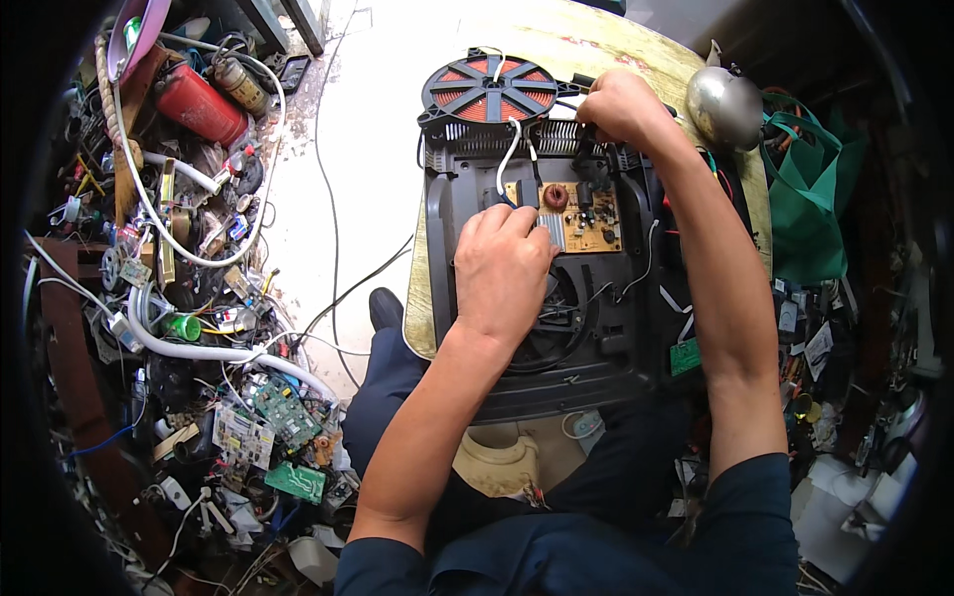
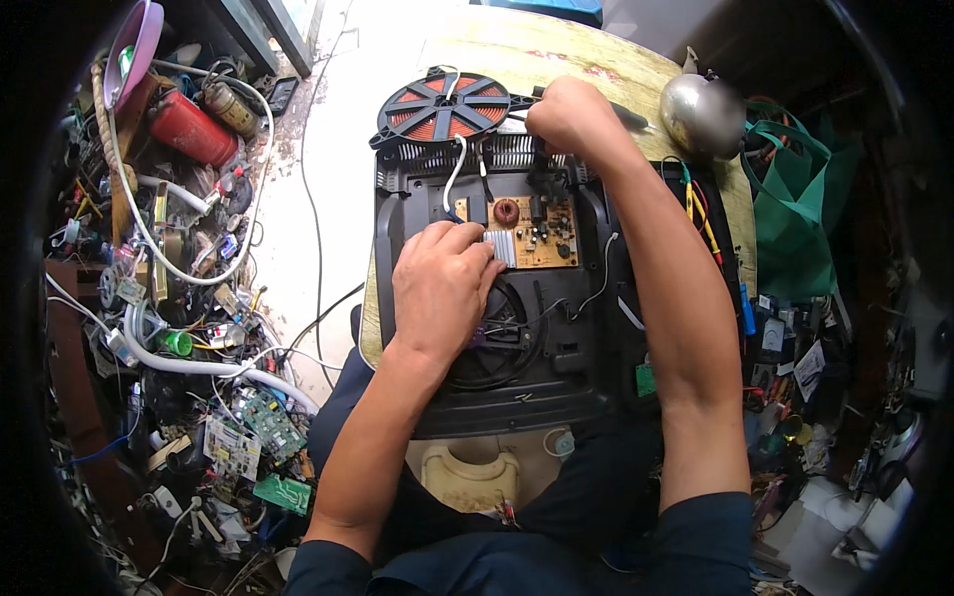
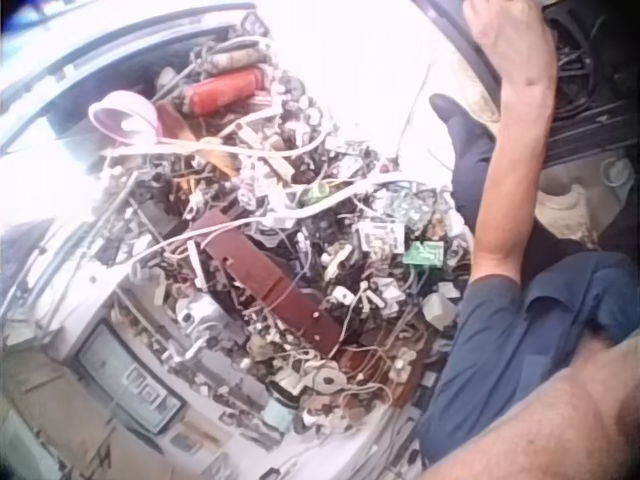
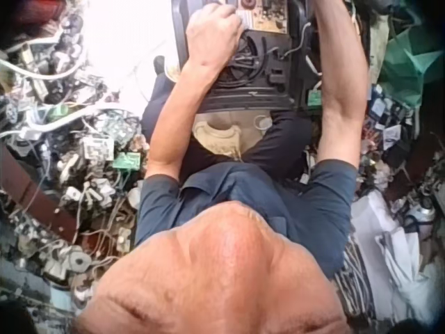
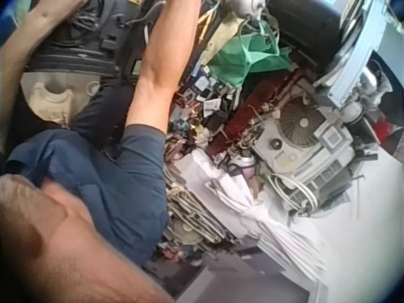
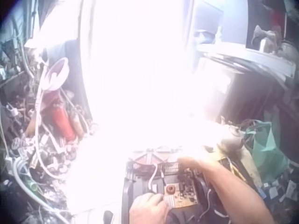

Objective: The person sits on the floor and solders a green circuit board using a soldering iron and solder wire. They then attach the circuit board to a black fan assembly and connect wires to the board.

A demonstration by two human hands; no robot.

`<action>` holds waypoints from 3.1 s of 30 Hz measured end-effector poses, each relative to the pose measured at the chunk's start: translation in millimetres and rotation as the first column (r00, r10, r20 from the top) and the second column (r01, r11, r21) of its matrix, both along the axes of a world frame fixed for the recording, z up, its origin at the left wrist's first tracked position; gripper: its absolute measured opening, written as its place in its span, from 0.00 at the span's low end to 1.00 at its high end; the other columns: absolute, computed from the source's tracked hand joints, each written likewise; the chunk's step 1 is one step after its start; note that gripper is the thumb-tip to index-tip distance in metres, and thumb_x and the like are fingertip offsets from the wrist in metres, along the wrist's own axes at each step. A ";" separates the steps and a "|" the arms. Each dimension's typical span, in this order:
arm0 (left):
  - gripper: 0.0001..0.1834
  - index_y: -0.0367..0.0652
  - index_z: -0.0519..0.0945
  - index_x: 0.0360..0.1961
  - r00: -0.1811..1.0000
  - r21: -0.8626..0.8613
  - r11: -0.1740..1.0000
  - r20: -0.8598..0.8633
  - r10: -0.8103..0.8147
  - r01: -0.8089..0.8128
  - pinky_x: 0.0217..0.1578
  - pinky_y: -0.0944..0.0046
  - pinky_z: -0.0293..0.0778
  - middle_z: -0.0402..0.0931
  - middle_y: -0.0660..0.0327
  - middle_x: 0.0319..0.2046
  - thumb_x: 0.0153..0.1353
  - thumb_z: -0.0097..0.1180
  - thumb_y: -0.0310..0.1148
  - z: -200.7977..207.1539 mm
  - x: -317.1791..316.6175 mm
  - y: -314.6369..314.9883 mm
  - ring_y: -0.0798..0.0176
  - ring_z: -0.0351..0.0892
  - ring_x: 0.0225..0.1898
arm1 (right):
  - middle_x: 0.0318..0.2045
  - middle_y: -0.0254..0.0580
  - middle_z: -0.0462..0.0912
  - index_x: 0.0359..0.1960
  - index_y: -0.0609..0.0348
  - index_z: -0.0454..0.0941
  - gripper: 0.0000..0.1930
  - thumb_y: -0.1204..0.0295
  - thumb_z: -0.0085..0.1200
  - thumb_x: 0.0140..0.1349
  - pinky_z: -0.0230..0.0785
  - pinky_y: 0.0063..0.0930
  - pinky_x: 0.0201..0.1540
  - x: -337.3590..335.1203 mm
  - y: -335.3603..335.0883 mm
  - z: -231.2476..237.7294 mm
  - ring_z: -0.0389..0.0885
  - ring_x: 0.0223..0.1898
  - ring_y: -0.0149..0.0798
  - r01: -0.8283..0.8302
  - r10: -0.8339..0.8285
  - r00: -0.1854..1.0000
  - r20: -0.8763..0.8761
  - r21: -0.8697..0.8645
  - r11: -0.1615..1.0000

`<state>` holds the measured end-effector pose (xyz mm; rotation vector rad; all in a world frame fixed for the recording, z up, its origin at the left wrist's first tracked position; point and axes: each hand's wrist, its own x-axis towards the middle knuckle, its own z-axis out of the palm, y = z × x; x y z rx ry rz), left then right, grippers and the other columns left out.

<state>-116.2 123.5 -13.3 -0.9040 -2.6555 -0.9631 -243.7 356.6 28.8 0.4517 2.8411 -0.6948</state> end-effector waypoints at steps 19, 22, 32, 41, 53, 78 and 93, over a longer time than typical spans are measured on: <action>0.09 0.40 0.86 0.31 1.000 -0.044 0.999 -0.030 -0.004 0.003 0.49 0.56 0.76 0.84 0.61 0.42 0.50 0.71 0.32 -5.0 0.0 -0.7 0.56 0.81 0.47 | 0.24 0.34 0.82 0.40 0.68 0.87 0.09 0.71 0.64 0.66 0.74 0.22 0.25 7.2 16.9 -14.8 0.79 0.21 0.25 0.016 -0.013 1.000 0.010 -0.314 0.949; 0.09 0.40 0.86 0.31 0.999 -0.035 0.999 -0.037 -0.007 0.006 0.49 0.56 0.76 0.84 0.61 0.41 0.50 0.71 0.32 -6.2 -0.9 0.0 0.56 0.81 0.47 | 0.25 0.35 0.84 0.41 0.68 0.87 0.11 0.70 0.65 0.66 0.75 0.22 0.25 10.5 23.8 -19.5 0.79 0.22 0.26 -0.004 -0.004 1.000 -0.019 -0.362 0.932; 0.09 0.40 0.86 0.30 0.999 -0.023 1.000 -0.031 -0.007 0.006 0.49 0.56 0.76 0.84 0.62 0.41 0.50 0.72 0.31 -6.5 -0.8 -0.4 0.56 0.81 0.46 | 0.26 0.33 0.83 0.43 0.66 0.87 0.10 0.72 0.64 0.66 0.75 0.21 0.28 16.1 18.9 -11.5 0.78 0.23 0.25 0.020 -0.015 1.000 0.018 -0.344 0.939; 0.09 0.40 0.86 0.30 1.000 -0.027 1.000 -0.031 -0.005 0.004 0.48 0.55 0.76 0.84 0.62 0.40 0.49 0.72 0.31 -6.6 0.1 0.3 0.56 0.81 0.45 | 0.21 0.38 0.83 0.35 0.70 0.86 0.07 0.75 0.64 0.61 0.74 0.24 0.25 15.8 22.2 -13.2 0.81 0.21 0.29 -0.022 0.009 0.999 -0.038 -0.336 0.942; 0.09 0.40 0.85 0.29 0.999 -0.044 0.999 -0.033 -0.006 0.005 0.47 0.56 0.76 0.83 0.62 0.38 0.48 0.71 0.32 -8.5 0.5 -0.1 0.56 0.80 0.44 | 0.23 0.34 0.81 0.34 0.65 0.82 0.06 0.75 0.66 0.62 0.72 0.23 0.26 18.3 18.8 -15.6 0.79 0.22 0.27 0.009 -0.033 0.997 -0.066 -0.341 0.940; 0.01 0.41 0.80 0.20 0.994 0.031 0.998 -0.094 0.054 -0.051 0.45 0.57 0.77 0.76 0.60 0.28 0.45 0.60 0.24 -10.0 2.7 2.3 0.55 0.79 0.39 | 0.25 0.36 0.83 0.36 0.69 0.84 0.10 0.71 0.66 0.64 0.77 0.20 0.30 28.1 15.3 -3.0 0.79 0.24 0.24 -0.029 0.026 1.000 -0.014 -0.204 0.978; 0.01 0.41 0.81 0.20 0.993 0.042 0.997 -0.093 0.071 -0.067 0.46 0.59 0.77 0.76 0.60 0.28 0.44 0.60 0.23 -10.1 3.9 3.1 0.56 0.78 0.38 | 0.25 0.40 0.85 0.38 0.71 0.86 0.10 0.73 0.64 0.63 0.75 0.23 0.30 41.9 7.2 -3.3 0.83 0.26 0.29 0.026 -0.072 0.992 -0.099 -0.410 0.912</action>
